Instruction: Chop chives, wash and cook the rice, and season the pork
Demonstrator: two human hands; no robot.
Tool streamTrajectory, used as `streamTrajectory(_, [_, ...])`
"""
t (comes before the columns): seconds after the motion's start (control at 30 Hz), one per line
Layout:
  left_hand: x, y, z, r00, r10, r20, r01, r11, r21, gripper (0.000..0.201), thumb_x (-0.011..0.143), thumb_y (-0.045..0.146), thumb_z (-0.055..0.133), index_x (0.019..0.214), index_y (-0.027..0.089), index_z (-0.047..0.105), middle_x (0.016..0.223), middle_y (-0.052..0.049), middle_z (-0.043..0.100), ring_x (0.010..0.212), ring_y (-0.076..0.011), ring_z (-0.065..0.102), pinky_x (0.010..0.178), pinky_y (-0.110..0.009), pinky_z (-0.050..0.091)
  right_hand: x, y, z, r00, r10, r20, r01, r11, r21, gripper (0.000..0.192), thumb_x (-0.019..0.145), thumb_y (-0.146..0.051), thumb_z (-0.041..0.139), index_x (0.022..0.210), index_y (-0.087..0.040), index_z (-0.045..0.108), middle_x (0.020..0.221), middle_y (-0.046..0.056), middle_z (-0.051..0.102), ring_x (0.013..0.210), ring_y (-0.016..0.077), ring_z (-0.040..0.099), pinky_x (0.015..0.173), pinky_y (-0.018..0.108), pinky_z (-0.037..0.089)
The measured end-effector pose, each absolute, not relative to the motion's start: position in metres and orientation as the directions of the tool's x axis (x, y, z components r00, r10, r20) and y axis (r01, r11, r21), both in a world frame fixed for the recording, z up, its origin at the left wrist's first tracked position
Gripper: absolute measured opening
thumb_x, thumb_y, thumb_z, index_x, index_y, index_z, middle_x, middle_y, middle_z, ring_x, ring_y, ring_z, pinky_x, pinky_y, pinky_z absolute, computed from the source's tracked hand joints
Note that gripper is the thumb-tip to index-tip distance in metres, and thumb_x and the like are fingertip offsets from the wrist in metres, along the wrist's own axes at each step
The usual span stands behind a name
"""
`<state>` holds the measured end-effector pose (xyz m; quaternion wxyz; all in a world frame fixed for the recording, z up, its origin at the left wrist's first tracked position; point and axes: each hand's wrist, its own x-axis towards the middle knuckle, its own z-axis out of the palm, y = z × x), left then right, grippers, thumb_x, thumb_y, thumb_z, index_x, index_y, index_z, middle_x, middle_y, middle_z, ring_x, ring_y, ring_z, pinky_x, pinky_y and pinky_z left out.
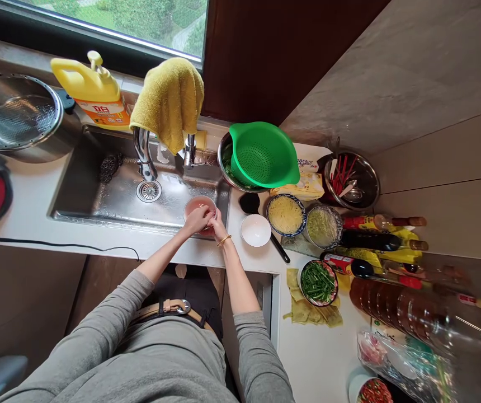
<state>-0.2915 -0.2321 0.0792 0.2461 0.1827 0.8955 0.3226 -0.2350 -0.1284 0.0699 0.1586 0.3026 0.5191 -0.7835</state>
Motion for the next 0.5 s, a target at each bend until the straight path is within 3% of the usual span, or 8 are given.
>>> streamTrajectory(0.1, [-0.289,-0.239,0.079,-0.867,0.464,-0.181,0.253,0.724,0.641,0.027,0.095,0.029,0.048,0.111,0.015,0.063,0.111,-0.013,0.069,0.106,-0.0269,0.061,0.09,-0.038,0.045,-0.235,-0.13,0.077,-0.76,0.031,-0.649,0.576,-0.432,-0.694,0.07,0.05,-0.018,0.056,0.117,-0.034,0.041,0.105,-0.005,0.061,0.068,0.0138,0.06,0.066,0.042,0.063])
streamTrajectory(0.2, [-0.291,-0.246,0.078,-0.838,0.54,-0.078,0.364,0.66,0.657,0.03,0.094,0.028,0.048,0.118,0.019,0.063,0.125,-0.01,0.065,0.114,-0.0268,0.057,0.096,-0.04,0.043,-0.235,-0.131,0.083,-0.763,0.031,-0.645,0.569,-0.439,-0.695,0.068,0.052,-0.019,0.057,0.117,-0.034,0.042,0.106,-0.004,0.062,0.075,0.0159,0.063,0.067,0.041,0.063])
streamTrajectory(0.37, [-0.296,-0.249,0.076,-0.746,0.66,-0.092,0.462,0.612,0.642,0.033,0.098,0.027,0.037,0.107,0.02,0.067,0.117,-0.007,0.067,0.11,-0.0242,0.056,0.099,-0.041,0.04,-0.238,-0.131,0.086,-0.78,0.046,-0.624,0.558,-0.401,-0.726,0.076,0.054,-0.02,0.057,0.126,-0.037,0.038,0.102,-0.005,0.062,0.075,0.0152,0.062,0.068,0.04,0.062])
streamTrajectory(0.5, [-0.295,-0.249,0.077,-0.773,0.634,-0.032,0.533,0.675,0.511,0.034,0.099,0.035,0.038,0.109,0.02,0.067,0.126,-0.011,0.061,0.118,-0.028,0.049,0.104,-0.045,0.034,-0.24,-0.129,0.088,-0.795,0.062,-0.604,0.551,-0.345,-0.76,0.082,0.055,-0.023,0.058,0.133,-0.039,0.036,0.103,-0.004,0.062,0.078,0.0165,0.061,0.067,0.038,0.061])
